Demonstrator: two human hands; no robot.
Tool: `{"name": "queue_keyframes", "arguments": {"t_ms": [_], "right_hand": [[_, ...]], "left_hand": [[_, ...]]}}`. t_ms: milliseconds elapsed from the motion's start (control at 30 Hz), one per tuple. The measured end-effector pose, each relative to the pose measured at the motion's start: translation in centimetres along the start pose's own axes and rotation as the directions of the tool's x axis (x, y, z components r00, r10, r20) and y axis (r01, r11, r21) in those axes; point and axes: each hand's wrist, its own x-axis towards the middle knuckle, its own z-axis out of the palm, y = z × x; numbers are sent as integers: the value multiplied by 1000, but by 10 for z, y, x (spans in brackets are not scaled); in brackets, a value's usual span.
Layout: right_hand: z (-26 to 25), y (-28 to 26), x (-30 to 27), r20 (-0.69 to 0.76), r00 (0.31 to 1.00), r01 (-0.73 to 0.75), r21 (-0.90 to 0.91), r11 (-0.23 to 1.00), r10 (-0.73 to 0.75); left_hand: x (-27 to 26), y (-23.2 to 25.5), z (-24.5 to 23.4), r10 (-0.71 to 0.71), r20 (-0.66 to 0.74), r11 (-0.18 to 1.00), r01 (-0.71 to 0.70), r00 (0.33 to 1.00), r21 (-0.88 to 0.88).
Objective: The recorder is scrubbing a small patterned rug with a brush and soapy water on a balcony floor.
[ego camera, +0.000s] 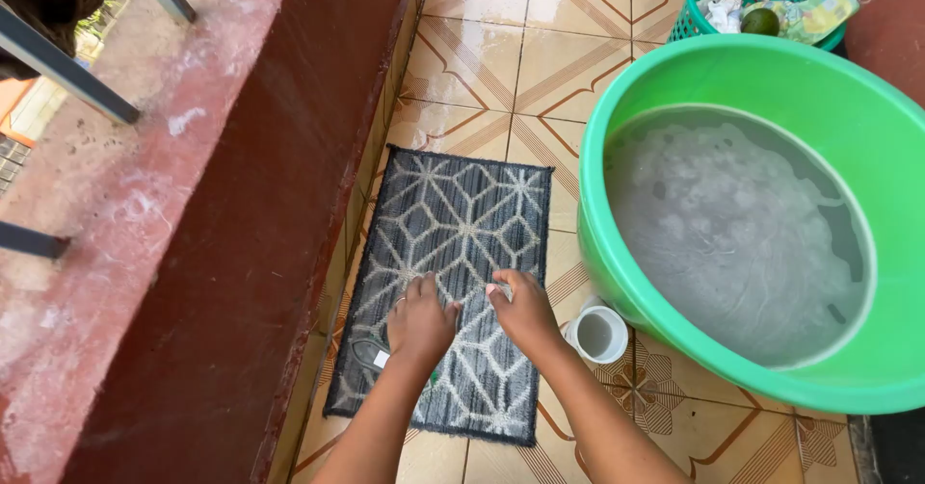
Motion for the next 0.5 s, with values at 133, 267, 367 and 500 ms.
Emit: {"name": "queue_keyframes", "arguments": {"t_ms": [133, 267, 367, 500], "right_hand": [[19, 31, -12, 26, 995, -93, -44, 995, 95], [30, 53, -23, 81, 982, -158, -129, 979, 169], [27, 50, -29, 142, 955, -238, -160, 958, 261], [34, 73, -26, 165, 948, -238, -203, 950, 273]], "left_hand": [[11, -33, 51, -89, 38, 995, 87, 995, 42], [6, -47, 77, -143, 298, 958, 57, 944, 281], [1, -54, 93, -211, 456, 932, 37, 865, 361], [-2, -74, 127, -220, 517, 933, 23, 827, 359]]}}
